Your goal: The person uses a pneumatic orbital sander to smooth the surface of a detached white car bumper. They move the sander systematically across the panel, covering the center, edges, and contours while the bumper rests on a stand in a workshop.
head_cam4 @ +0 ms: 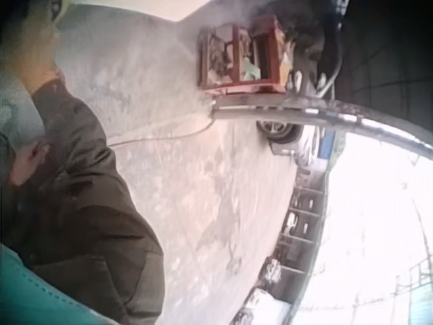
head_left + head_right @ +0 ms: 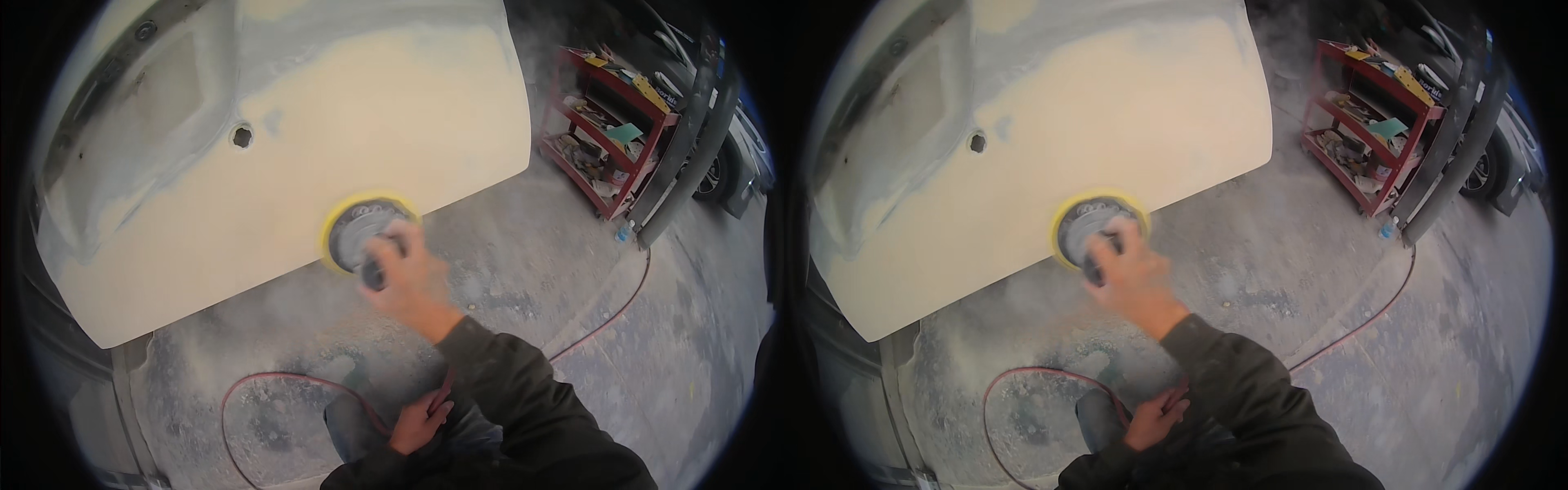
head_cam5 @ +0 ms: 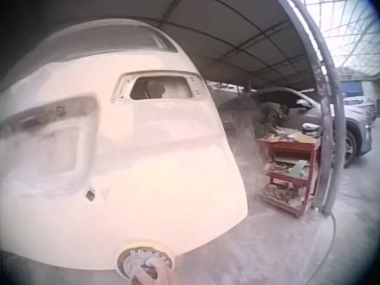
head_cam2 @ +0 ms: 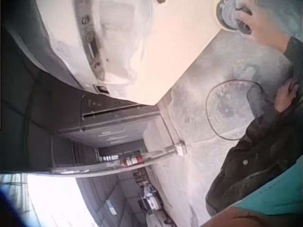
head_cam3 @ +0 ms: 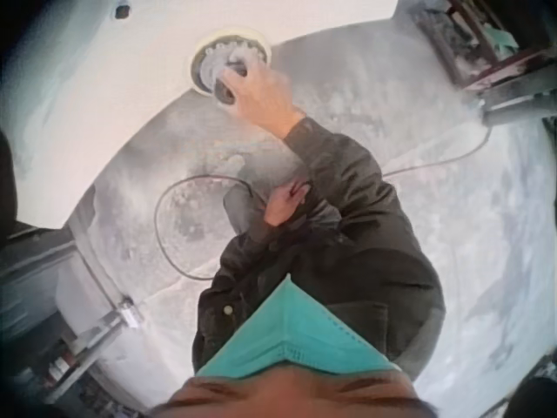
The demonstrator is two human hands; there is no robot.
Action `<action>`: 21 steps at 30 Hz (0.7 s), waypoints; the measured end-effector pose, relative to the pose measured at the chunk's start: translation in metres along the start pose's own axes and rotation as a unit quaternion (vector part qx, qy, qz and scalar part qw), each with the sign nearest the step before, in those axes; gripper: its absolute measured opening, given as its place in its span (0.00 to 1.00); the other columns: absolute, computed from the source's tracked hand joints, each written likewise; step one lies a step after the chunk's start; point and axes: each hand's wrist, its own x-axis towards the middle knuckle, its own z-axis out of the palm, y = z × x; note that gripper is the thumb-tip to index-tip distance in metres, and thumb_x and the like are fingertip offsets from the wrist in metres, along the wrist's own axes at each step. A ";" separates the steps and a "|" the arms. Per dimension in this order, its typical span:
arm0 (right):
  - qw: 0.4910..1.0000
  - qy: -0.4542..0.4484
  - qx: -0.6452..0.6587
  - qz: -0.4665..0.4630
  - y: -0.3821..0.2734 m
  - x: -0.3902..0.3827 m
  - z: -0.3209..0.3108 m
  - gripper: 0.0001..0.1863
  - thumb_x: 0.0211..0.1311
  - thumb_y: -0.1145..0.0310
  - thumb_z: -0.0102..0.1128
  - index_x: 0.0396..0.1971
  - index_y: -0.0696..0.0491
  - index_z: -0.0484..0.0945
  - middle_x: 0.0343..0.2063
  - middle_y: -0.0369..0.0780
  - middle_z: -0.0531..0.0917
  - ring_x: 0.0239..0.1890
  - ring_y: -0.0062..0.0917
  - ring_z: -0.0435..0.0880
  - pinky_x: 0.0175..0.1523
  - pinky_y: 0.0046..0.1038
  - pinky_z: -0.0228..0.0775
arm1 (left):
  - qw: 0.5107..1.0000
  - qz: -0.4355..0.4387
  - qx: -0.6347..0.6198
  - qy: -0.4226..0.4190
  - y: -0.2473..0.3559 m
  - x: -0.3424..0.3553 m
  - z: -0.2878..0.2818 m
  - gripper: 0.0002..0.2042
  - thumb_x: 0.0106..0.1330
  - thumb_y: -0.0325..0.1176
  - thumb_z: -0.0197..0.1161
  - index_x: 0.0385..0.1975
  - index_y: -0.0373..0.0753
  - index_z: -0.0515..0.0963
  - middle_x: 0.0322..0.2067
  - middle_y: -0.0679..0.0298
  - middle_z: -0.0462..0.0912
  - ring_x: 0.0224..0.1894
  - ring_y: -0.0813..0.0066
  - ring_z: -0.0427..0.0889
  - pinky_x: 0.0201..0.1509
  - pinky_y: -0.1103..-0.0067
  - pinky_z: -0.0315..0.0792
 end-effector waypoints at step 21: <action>0.995 0.032 0.043 -0.078 -0.017 -0.024 0.035 0.24 0.51 0.65 0.72 0.50 0.40 0.77 0.52 0.40 0.74 0.38 0.32 0.82 0.35 0.33 0.82 | 0.943 0.236 0.231 0.044 -0.064 0.022 0.008 0.16 0.72 0.34 0.67 0.55 0.34 0.80 0.29 0.56 0.87 0.31 0.65 0.89 0.38 0.72 0.79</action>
